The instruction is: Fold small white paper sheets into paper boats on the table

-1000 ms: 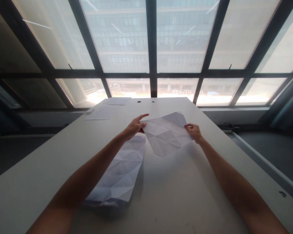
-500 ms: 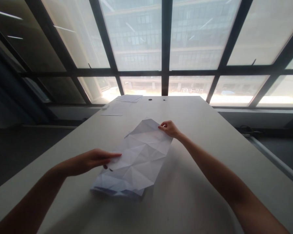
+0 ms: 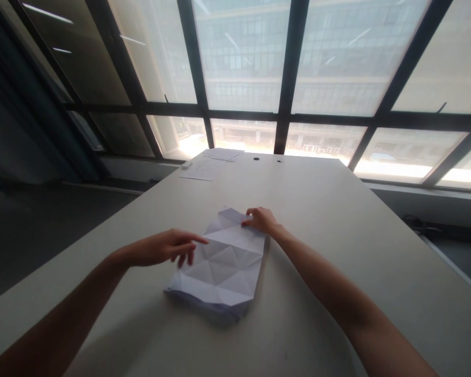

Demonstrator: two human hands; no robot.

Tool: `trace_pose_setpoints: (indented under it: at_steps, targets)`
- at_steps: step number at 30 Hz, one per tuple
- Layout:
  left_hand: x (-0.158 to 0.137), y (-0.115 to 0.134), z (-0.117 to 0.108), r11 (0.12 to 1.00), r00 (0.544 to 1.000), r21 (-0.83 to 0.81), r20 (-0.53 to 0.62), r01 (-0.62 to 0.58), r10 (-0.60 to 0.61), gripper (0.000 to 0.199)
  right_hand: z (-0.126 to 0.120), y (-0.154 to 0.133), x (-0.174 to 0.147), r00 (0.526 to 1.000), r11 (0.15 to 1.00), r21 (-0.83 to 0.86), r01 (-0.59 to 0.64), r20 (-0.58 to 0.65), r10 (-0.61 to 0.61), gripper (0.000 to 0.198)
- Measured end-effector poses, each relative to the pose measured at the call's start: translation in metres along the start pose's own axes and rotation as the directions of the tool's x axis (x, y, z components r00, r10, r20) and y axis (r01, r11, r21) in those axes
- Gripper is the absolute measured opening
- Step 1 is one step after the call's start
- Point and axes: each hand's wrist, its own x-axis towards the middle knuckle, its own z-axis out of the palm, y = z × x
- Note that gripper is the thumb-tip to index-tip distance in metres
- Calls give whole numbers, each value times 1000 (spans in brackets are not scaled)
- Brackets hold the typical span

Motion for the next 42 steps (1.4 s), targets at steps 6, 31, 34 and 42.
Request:
trace_pose_setpoints:
  at_steps: [6,31,34,42]
  targets:
    - [112,2,35,826,899,482,-154,-293,410,47,0,-3,-9,999,996,-86,40,-13,-41,41]
    - [232,-21,54,758,870,562,-492,331,-15,60,36,-85,-141,913,905,151,398,28,-407,74]
    - [251,-2,67,755,872,608,-479,247,100,60,34,-77,-125,913,910,89,405,11,-407,74]
    - [310,53,101,788,917,612,-347,61,198,58,44,-57,-91,899,906,-25,422,-115,-422,73]
